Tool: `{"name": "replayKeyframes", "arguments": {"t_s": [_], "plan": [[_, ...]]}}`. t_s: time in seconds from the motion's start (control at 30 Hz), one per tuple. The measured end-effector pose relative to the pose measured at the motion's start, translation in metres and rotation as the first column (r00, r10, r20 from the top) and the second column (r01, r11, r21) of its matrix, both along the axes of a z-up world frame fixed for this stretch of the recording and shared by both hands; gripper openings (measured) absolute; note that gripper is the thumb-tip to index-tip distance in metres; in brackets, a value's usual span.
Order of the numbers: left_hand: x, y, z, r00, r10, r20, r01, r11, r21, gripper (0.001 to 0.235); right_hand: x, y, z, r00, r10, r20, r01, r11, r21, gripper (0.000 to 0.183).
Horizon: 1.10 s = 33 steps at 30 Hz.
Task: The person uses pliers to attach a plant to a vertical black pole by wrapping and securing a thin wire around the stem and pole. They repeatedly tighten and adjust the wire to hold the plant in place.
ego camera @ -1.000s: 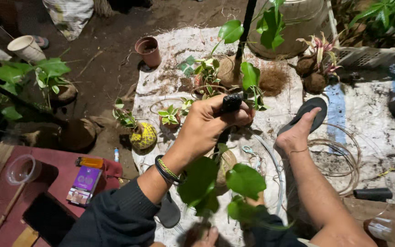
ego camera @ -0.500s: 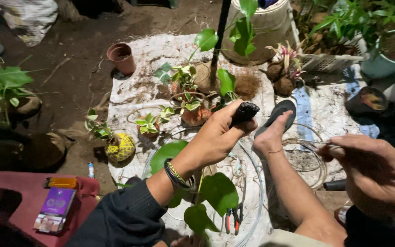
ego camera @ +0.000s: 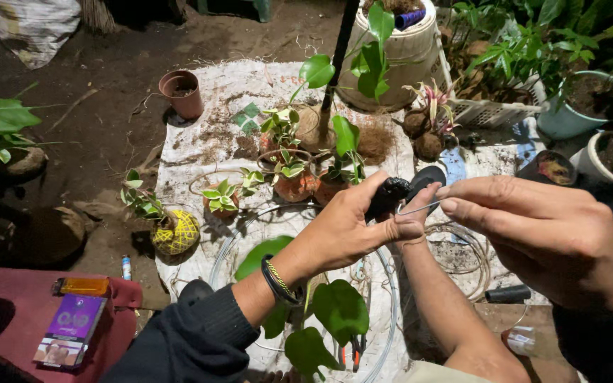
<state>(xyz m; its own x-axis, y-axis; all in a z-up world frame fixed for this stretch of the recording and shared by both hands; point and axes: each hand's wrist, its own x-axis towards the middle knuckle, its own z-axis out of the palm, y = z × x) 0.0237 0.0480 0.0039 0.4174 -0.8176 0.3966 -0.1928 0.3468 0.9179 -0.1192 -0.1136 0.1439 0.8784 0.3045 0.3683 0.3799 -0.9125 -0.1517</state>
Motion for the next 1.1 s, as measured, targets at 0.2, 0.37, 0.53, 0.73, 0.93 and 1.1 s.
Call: {"name": "replayKeyframes", "arguments": {"t_s": [0.2, 0.37, 0.53, 0.73, 0.93, 1.1], "plan": [[-0.006, 0.001, -0.003, 1.000, 0.003, 0.026, -0.003, 0.999, -0.036, 0.041, 0.000, 0.006, 0.001, 1.000, -0.003, -0.011, 0.003, 1.000, 0.031, 0.034], [-0.007, -0.001, -0.006, 0.998, 0.028, 0.059, -0.025, 0.998, -0.051, 0.040, -0.003, 0.005, -0.002, 0.999, -0.049, 0.018, 0.049, 0.999, -0.005, 0.031], [-0.006, -0.003, -0.009, 0.995, 0.042, 0.089, -0.037, 0.998, -0.057, 0.041, -0.003, 0.005, -0.001, 0.999, -0.026, 0.030, 0.027, 0.999, -0.028, 0.035], [-0.006, -0.005, -0.010, 0.988, 0.071, 0.137, -0.072, 0.997, 0.003, 0.038, -0.001, 0.004, -0.001, 1.000, 0.013, 0.023, -0.012, 1.000, -0.009, 0.038], [-0.010, -0.005, -0.010, 0.996, 0.057, 0.075, -0.055, 0.998, -0.026, 0.037, 0.000, 0.003, -0.002, 0.998, 0.018, 0.061, -0.013, 0.997, -0.079, 0.038], [-0.013, -0.011, -0.017, 0.999, 0.041, 0.028, -0.039, 0.998, -0.040, 0.040, 0.003, 0.002, -0.005, 0.991, 0.053, 0.126, -0.035, 0.989, -0.143, 0.024]]}}
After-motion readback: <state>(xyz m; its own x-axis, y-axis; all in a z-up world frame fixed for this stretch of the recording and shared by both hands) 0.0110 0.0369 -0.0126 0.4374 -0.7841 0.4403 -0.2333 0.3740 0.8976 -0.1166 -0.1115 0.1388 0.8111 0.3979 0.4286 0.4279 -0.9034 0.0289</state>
